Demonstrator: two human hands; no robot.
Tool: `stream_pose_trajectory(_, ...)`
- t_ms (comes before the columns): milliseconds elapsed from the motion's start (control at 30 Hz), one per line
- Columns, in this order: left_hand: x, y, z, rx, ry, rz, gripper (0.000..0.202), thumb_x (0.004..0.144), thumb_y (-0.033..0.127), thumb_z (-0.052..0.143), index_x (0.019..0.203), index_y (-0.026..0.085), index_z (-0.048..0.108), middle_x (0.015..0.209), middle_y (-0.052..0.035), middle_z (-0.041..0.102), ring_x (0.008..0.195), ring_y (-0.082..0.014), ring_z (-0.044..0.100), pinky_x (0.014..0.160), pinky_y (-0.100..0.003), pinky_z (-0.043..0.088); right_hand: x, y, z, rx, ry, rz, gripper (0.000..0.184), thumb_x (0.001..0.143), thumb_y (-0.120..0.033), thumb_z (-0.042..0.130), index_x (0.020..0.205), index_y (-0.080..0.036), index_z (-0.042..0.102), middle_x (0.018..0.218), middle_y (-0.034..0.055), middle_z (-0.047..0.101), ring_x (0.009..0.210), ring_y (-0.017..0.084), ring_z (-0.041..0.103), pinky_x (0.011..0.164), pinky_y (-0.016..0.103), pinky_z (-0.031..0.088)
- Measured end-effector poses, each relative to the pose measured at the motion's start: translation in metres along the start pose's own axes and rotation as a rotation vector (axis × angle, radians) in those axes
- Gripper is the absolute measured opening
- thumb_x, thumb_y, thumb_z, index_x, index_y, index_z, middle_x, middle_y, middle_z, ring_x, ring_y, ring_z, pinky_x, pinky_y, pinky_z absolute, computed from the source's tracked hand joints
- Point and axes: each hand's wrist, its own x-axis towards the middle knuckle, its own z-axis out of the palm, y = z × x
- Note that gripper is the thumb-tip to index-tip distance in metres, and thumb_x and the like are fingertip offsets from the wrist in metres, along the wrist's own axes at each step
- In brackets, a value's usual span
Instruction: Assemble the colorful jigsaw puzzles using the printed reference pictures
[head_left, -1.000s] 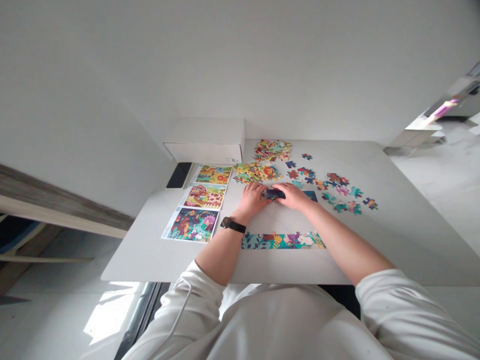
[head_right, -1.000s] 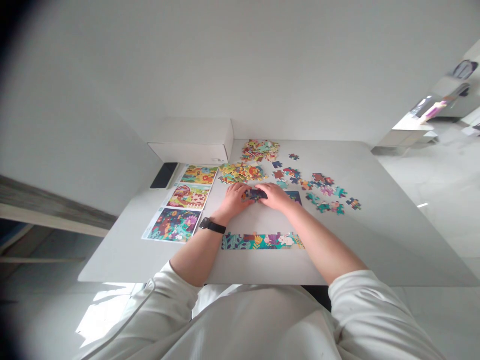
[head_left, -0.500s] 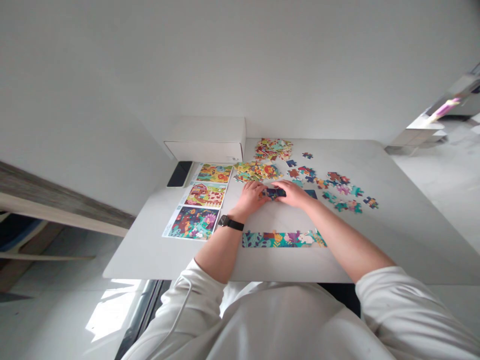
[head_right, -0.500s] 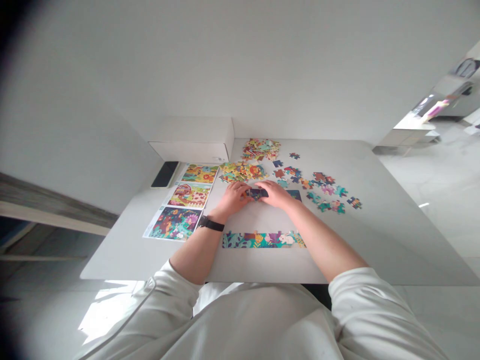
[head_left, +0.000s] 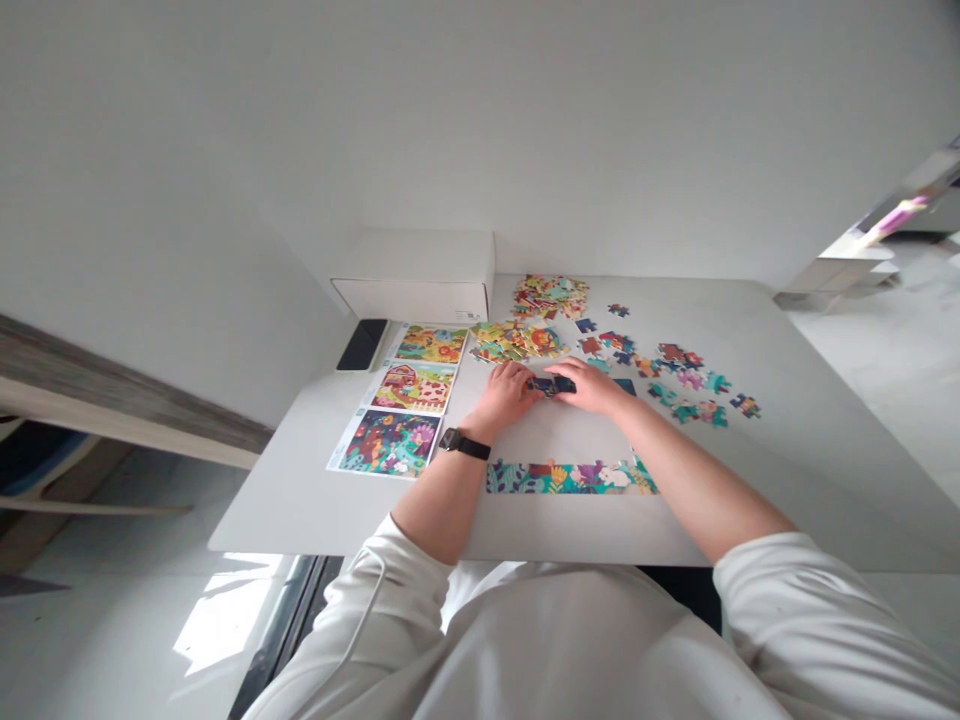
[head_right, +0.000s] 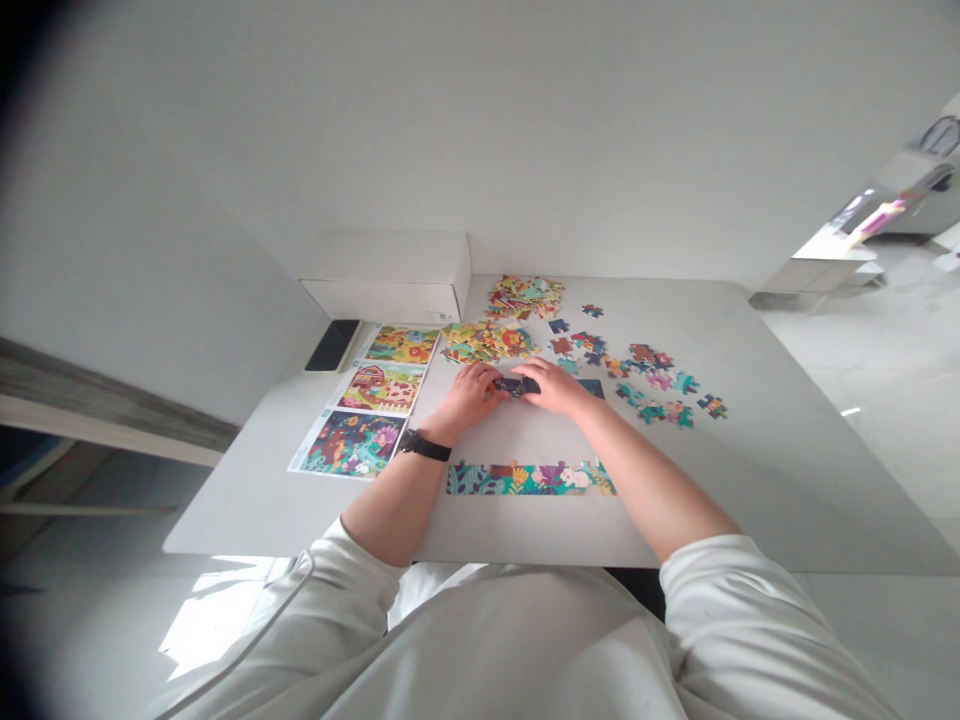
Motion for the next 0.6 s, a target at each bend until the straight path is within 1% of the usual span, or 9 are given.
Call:
stream_pose_trajectory(100, -0.001, -0.003, -0.002, 0.004, 0.014, 0.012, 0.03, 0.099, 0.033, 0.075, 0.127, 0.021, 0.075, 0.132, -0.0148, 0.072, 0.134, -0.0329, 0.062, 0.123, -0.051, 0.046, 0.001, 0.002, 0.001, -0.003, -0.015, 0.011, 0.061, 0.085, -0.014, 0.081, 0.144, -0.026, 0.071, 0.141, 0.0111, 0.073, 0.131, 0.029, 0.069, 0.117, 0.051, 0.054)
stream_pose_trajectory(167, -0.003, -0.009, -0.007, 0.001, 0.048, 0.017, 0.031, 0.1, 0.034, 0.075, 0.128, 0.021, 0.074, 0.135, -0.0148, 0.071, 0.136, -0.0327, 0.062, 0.123, -0.051, 0.047, 0.002, 0.006, 0.002, -0.015, -0.02, 0.002, 0.061, 0.084, -0.014, 0.081, 0.143, -0.026, 0.072, 0.138, 0.0107, 0.074, 0.129, 0.029, 0.07, 0.116, 0.051, 0.055)
stream_pose_trajectory(267, -0.008, -0.023, -0.017, -0.019, 0.158, -0.013, 0.031, 0.103, 0.034, 0.072, 0.131, 0.022, 0.071, 0.136, -0.0142, 0.071, 0.135, -0.0316, 0.064, 0.121, -0.05, 0.049, 0.002, 0.011, 0.002, -0.037, 0.004, -0.025, 0.058, 0.083, -0.017, 0.085, 0.14, -0.027, 0.074, 0.136, 0.0108, 0.076, 0.129, 0.031, 0.071, 0.115, 0.051, 0.056)
stream_pose_trajectory(333, -0.01, -0.032, -0.024, -0.029, 0.242, -0.076, 0.03, 0.104, 0.035, 0.071, 0.13, 0.021, 0.07, 0.132, -0.0141, 0.072, 0.131, -0.0311, 0.066, 0.118, -0.049, 0.052, 0.0, 0.015, -0.001, -0.049, 0.045, -0.036, 0.055, 0.085, -0.021, 0.086, 0.138, -0.028, 0.075, 0.138, 0.0109, 0.075, 0.129, 0.032, 0.07, 0.115, 0.051, 0.056)
stream_pose_trajectory(400, -0.013, -0.038, -0.031, -0.034, 0.3, -0.141, 0.029, 0.104, 0.036, 0.07, 0.129, 0.021, 0.07, 0.13, -0.0145, 0.072, 0.129, -0.0313, 0.068, 0.117, -0.049, 0.053, -0.004, 0.019, -0.006, -0.074, 0.084, -0.031, 0.047, 0.088, -0.024, 0.084, 0.134, -0.028, 0.077, 0.136, 0.0104, 0.076, 0.127, 0.032, 0.071, 0.114, 0.05, 0.056)
stream_pose_trajectory(467, -0.014, -0.042, -0.037, -0.046, 0.328, -0.187, 0.028, 0.104, 0.037, 0.07, 0.127, 0.021, 0.071, 0.13, -0.0144, 0.073, 0.129, -0.0313, 0.068, 0.117, -0.049, 0.053, -0.01, 0.023, -0.011, -0.118, 0.09, -0.011, 0.034, 0.09, -0.026, 0.082, 0.124, -0.027, 0.081, 0.128, 0.0098, 0.078, 0.121, 0.031, 0.072, 0.111, 0.049, 0.057)
stream_pose_trajectory(533, -0.015, -0.045, -0.042, -0.063, 0.34, -0.224, 0.028, 0.105, 0.038, 0.069, 0.127, 0.021, 0.071, 0.13, -0.0143, 0.074, 0.129, -0.0311, 0.068, 0.117, -0.049, 0.053, -0.016, 0.026, -0.015, -0.164, 0.061, 0.009, 0.023, 0.091, -0.026, 0.08, 0.113, -0.027, 0.085, 0.118, 0.0089, 0.08, 0.114, 0.03, 0.074, 0.107, 0.047, 0.057)
stream_pose_trajectory(600, -0.017, -0.047, -0.046, -0.089, 0.333, -0.258, 0.03, 0.105, 0.04, 0.068, 0.127, 0.021, 0.072, 0.131, -0.0143, 0.073, 0.126, -0.0302, 0.069, 0.114, -0.048, 0.055, -0.02, 0.028, -0.017, -0.194, 0.026, 0.024, 0.017, 0.092, -0.025, 0.079, 0.107, -0.027, 0.086, 0.112, 0.0083, 0.081, 0.11, 0.03, 0.075, 0.105, 0.046, 0.057)
